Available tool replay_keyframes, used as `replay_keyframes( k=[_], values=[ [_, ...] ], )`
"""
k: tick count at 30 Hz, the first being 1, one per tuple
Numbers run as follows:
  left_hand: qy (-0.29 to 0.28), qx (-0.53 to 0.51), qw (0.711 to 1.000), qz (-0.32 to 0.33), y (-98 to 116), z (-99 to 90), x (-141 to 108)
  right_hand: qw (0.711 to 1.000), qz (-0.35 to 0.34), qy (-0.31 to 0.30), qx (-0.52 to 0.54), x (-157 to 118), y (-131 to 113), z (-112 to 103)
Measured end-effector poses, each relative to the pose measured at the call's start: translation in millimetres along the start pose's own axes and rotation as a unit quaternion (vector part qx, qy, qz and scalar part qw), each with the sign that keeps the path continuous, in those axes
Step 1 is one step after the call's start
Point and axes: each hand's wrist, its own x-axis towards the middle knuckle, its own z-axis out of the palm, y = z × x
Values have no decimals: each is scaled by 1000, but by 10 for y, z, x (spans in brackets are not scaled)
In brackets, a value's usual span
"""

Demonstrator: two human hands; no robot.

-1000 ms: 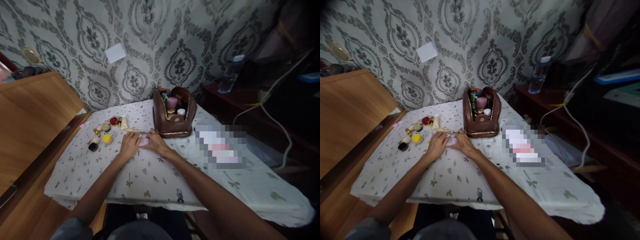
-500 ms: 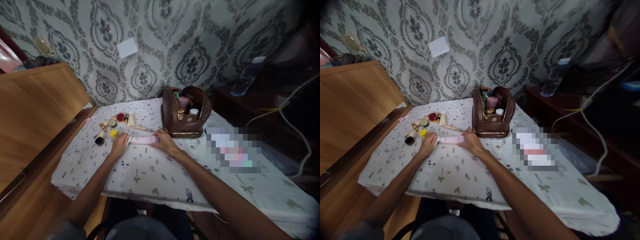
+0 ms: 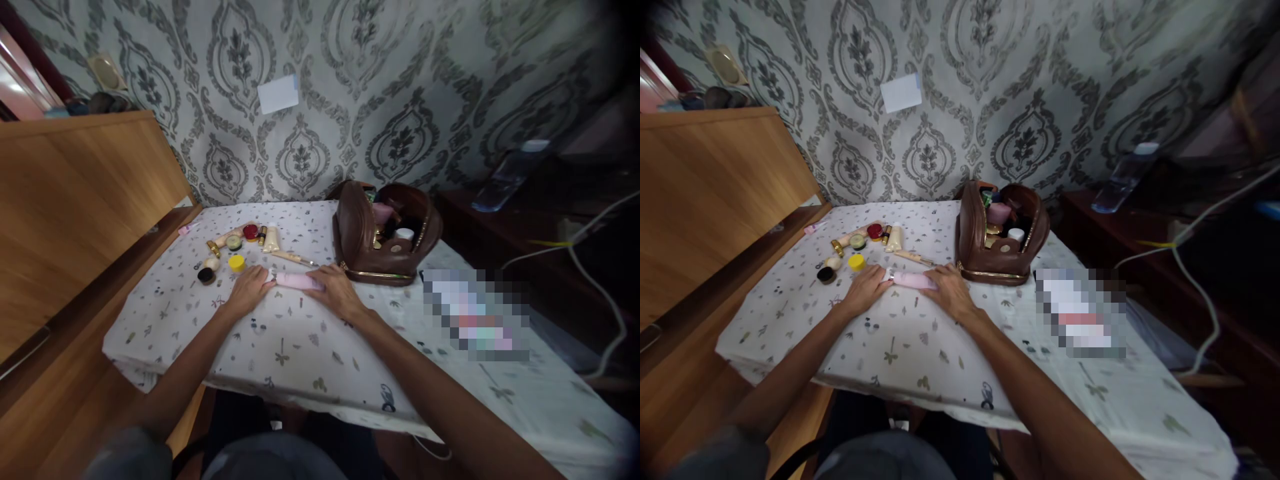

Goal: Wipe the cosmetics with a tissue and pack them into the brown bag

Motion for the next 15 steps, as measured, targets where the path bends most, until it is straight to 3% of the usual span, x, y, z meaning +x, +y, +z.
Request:
replay_keyframes(
  k=[9, 15],
  values=[
    [27, -8, 999, 31, 21, -2, -60, 994, -42, -53, -86, 236, -411, 179],
    [56, 23, 998, -23, 51, -36, -66, 995, 13, -76, -70, 330, -584, 204]
  ],
)
